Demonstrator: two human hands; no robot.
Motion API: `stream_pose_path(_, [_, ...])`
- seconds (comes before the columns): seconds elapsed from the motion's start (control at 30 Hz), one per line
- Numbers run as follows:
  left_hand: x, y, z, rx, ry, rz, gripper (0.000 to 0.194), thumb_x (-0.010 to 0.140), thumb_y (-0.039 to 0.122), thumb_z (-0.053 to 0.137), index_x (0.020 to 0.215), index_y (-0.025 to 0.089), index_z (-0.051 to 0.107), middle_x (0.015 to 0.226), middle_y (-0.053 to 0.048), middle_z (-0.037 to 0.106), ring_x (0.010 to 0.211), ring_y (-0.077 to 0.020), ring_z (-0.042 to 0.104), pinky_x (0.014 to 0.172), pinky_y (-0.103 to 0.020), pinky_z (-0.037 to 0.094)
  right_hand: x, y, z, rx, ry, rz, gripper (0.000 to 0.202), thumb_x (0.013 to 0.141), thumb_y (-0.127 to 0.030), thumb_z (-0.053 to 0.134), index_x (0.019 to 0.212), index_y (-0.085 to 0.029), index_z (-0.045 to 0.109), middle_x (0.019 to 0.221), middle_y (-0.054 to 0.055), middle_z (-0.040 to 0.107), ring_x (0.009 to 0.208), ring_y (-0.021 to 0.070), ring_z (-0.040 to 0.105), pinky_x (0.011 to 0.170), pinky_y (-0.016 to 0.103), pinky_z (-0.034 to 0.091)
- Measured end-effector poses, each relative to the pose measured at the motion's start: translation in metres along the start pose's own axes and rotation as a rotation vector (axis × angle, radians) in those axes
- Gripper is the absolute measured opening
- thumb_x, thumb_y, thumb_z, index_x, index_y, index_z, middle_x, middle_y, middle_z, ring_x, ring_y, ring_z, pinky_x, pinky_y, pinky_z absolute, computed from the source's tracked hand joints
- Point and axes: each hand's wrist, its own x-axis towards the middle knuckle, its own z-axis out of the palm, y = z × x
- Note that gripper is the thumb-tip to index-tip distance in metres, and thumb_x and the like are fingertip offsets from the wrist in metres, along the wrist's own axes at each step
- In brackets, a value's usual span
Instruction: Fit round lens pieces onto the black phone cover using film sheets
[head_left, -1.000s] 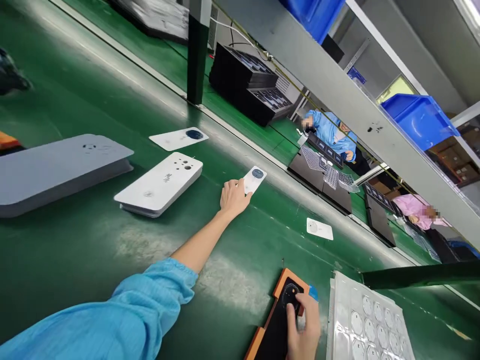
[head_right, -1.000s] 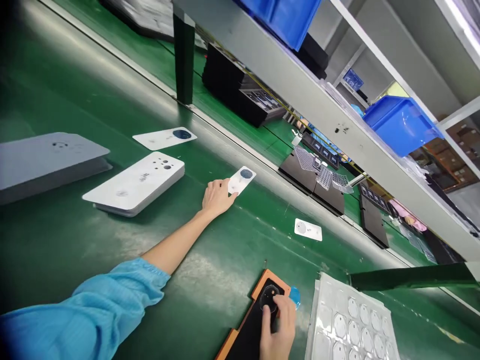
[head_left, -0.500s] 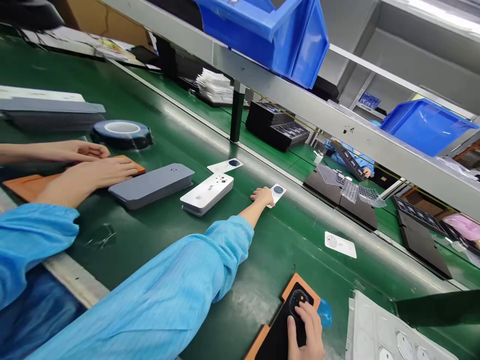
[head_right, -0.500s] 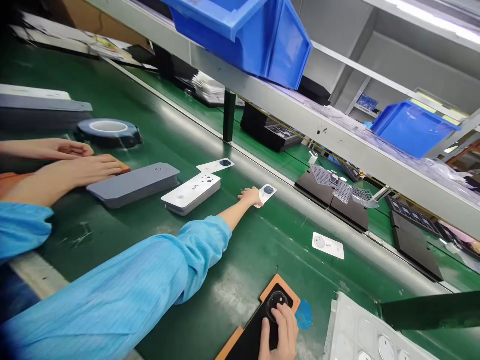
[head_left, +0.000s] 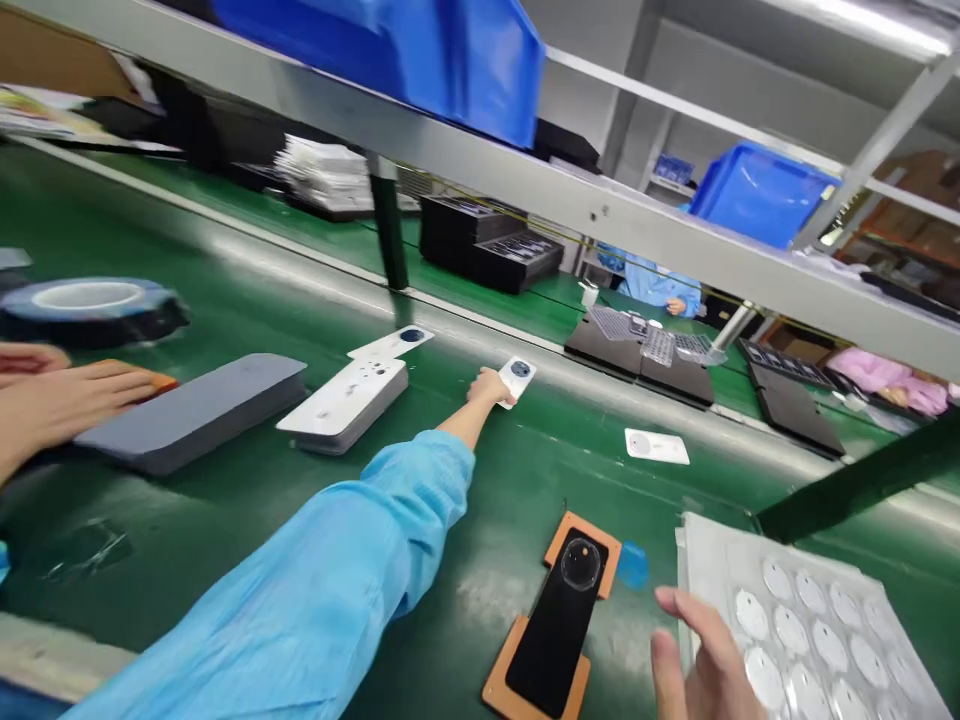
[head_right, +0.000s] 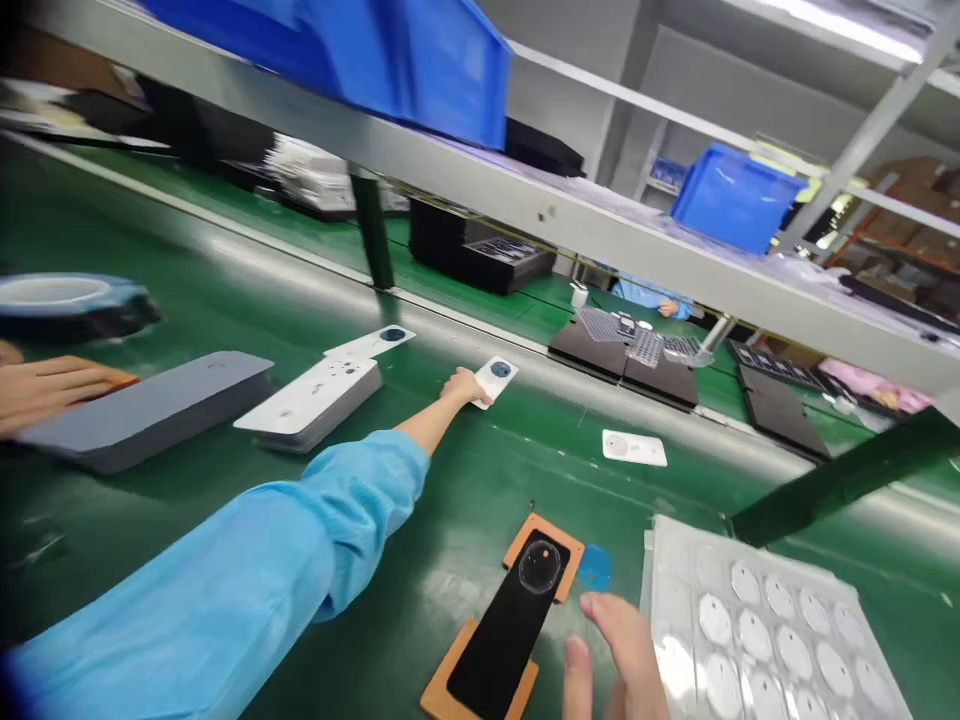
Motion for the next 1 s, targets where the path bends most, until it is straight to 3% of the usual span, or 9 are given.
stream_pose_path(0.1, [-0.018, 0.01, 0.002, -0.103, -0.025, 0.093, 0.072, 0.05, 0.039, 0.092, 0.108, 0.008, 0.064, 0.116, -0.023, 0.066, 0.114, -0.0385, 0.059, 0.087, -0.042, 0.05, 0.013, -0.011, -0.006, -0.018, -0.201, -0.104, 0.028, 0.092, -0.021, 0.06, 0.12, -0.026, 0.063, 0.105, 0.008, 0.073, 0.097, 0.0246, 0.071, 0.083, 0.039, 0.059])
stream_pose_path(0.23, [-0.06, 0.013, -0.007, -0.324, -0.08, 0.249, 0.059, 0.067, 0.052, 0.076, 0.105, 0.008, 0.068, 0.097, -0.014, 0.071, 0.081, -0.0253, 0.066, 0.063, -0.031, 0.049, -0.021, 0.01, 0.003, -0.155, -0.387, -0.047, 0.034, 0.09, -0.028, 0.064, 0.124, -0.027, 0.063, 0.114, 0.007, 0.07, 0.104, 0.0243, 0.068, 0.086, 0.036, 0.059])
stream_pose_path(0.33, [-0.115, 0.013, -0.02, -0.449, -0.218, 0.37, 0.056, 0.067, 0.059, 0.072, 0.092, 0.009, 0.072, 0.078, -0.008, 0.067, 0.06, -0.0164, 0.056, 0.05, -0.026, 0.039, -0.036, 0.025, 0.011, -0.157, -0.284, 0.099, 0.045, 0.09, -0.031, 0.065, 0.134, -0.027, 0.056, 0.13, 0.009, 0.063, 0.116, 0.0261, 0.063, 0.093, 0.039, 0.057])
stream_pose_path(0.43, [-0.177, 0.022, -0.028, -0.543, -0.553, 0.609, 0.042, 0.069, 0.056, 0.072, 0.074, 0.014, 0.072, 0.067, -0.003, 0.061, 0.058, -0.014, 0.049, 0.05, -0.024, 0.036, -0.013, 0.028, 0.018, -0.031, -0.123, 0.331, 0.065, 0.088, -0.035, 0.067, 0.146, -0.024, 0.041, 0.141, 0.014, 0.053, 0.119, 0.0258, 0.061, 0.094, 0.04, 0.054])
stream_pose_path(0.5, [-0.209, 0.025, -0.027, -0.533, -0.625, 0.665, 0.038, 0.071, 0.053, 0.073, 0.062, 0.017, 0.068, 0.063, -0.001, 0.058, 0.059, -0.014, 0.048, 0.052, -0.024, 0.037, 0.009, 0.026, 0.023, 0.119, -0.179, 0.421, 0.056, 0.086, -0.037, 0.068, 0.137, -0.022, 0.05, 0.125, 0.011, 0.063, 0.103, 0.0218, 0.066, 0.085, 0.034, 0.055])
stream_pose_path(0.63, [-0.241, 0.012, 0.006, -0.63, -0.728, 0.467, 0.041, 0.07, 0.058, 0.071, 0.068, 0.017, 0.069, 0.054, -0.001, 0.056, 0.048, -0.0139, 0.045, 0.046, -0.026, 0.037, 0.033, 0.026, 0.037, 0.203, -0.405, 0.507, 0.024, 0.087, -0.04, 0.063, 0.077, -0.019, 0.063, 0.071, -0.002, 0.063, 0.066, 0.0128, 0.058, 0.063, 0.023, 0.045])
stream_pose_path(0.73, [-0.248, -0.005, 0.04, -0.58, -0.943, 0.439, 0.043, 0.07, 0.058, 0.073, 0.066, 0.016, 0.069, 0.056, -0.004, 0.062, 0.049, -0.0152, 0.05, 0.049, -0.027, 0.041, 0.027, 0.024, 0.043, 0.1, -0.398, 0.516, 0.024, 0.089, -0.041, 0.059, 0.078, -0.02, 0.057, 0.067, -0.005, 0.059, 0.06, 0.0112, 0.052, 0.058, 0.022, 0.04])
stream_pose_path(0.83, [-0.242, -0.014, 0.057, -0.61, -1.016, 0.407, 0.047, 0.073, 0.06, 0.071, 0.057, 0.016, 0.066, 0.046, -0.003, 0.056, 0.046, -0.0144, 0.049, 0.048, -0.025, 0.04, 0.017, 0.03, 0.019, -0.048, -0.433, 0.499, 0.02, 0.09, -0.04, 0.059, 0.1, -0.023, 0.058, 0.084, -0.002, 0.066, 0.071, 0.0145, 0.06, 0.064, 0.025, 0.045])
stream_pose_path(1.0, [-0.211, -0.016, 0.059, -0.894, -0.88, 0.21, 0.041, 0.063, 0.054, 0.081, 0.061, 0.015, 0.068, 0.061, -0.006, 0.065, 0.044, -0.0116, 0.046, 0.041, -0.024, 0.037, 0.023, 0.092, -0.077, -0.551, -0.324, 0.533, 0.026, 0.093, -0.035, 0.051, 0.11, -0.019, 0.062, 0.111, 0.01, 0.063, 0.104, 0.0231, 0.06, 0.09, 0.037, 0.047])
